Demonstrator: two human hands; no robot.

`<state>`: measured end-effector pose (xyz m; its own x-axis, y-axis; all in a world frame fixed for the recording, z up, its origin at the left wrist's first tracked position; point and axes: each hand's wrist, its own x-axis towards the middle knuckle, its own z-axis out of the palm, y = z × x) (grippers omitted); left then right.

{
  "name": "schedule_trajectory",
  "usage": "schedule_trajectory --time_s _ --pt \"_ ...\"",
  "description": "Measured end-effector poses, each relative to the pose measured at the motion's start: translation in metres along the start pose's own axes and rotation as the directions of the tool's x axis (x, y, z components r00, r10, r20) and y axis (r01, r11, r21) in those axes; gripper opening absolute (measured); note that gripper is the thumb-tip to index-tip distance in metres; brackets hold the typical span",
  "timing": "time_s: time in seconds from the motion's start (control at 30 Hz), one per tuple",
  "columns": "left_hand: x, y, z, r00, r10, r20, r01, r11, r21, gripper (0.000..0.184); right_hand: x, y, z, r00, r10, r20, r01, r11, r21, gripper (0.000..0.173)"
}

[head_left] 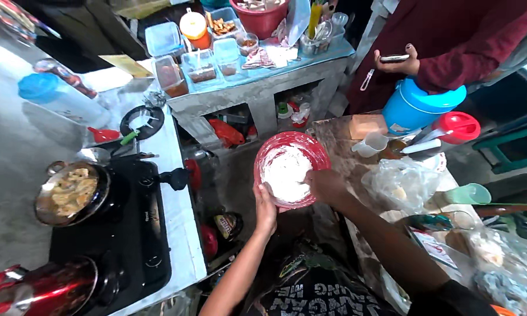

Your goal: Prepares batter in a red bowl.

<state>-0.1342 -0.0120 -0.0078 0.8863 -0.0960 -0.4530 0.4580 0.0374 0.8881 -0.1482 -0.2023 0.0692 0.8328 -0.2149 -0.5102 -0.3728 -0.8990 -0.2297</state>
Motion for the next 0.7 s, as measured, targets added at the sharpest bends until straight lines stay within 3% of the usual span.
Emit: schedule_trajectory --time_s 0.1,0.2,0.3,0.4,0.47,0.6,0.7 --pt "0.015 0.007 -0.001 0.999 0.035 0.008 -0.035 0.999 0.018 0.060 0.018 -0.008 -0.010 0.961 0.057 -0.271 -0.067 0.997 -0.028 0.028" --pt "0.030 0.018 -0.001 0.999 0.021 0.032 -0.021 1.000 0.020 0.061 0.042 -0.027 -0.020 0.991 -0.036 -0.125 0.053 0.990 0.130 0.031" --pt "0.052 0.034 -0.009 1.000 -0.010 0.004 0.010 0.999 -0.038 0.059 0.052 -0.036 -0.040 0.992 -0.120 0.039 0.117 0.991 0.072 0.030" --pt "0.075 0.045 -0.020 1.000 0.003 -0.004 -0.003 0.999 -0.052 0.060 0.067 -0.046 -0.058 0.991 0.013 -0.134 -0.014 1.000 -0.006 0.027" --pt "0.090 0.052 -0.023 0.999 0.037 -0.002 -0.037 0.997 -0.067 0.062 0.088 -0.062 -0.054 0.980 -0.005 -0.200 0.018 0.998 0.066 0.031" --pt "0.119 0.069 -0.031 0.996 0.085 -0.013 -0.086 0.993 -0.076 0.063 0.112 -0.091 -0.045 0.984 -0.177 -0.003 0.175 0.973 0.148 0.037" --pt "0.132 0.072 -0.040 0.990 0.135 -0.038 -0.137 0.988 -0.064 0.064 0.110 -0.100 -0.075 0.997 -0.043 -0.061 0.042 0.999 -0.032 0.033"
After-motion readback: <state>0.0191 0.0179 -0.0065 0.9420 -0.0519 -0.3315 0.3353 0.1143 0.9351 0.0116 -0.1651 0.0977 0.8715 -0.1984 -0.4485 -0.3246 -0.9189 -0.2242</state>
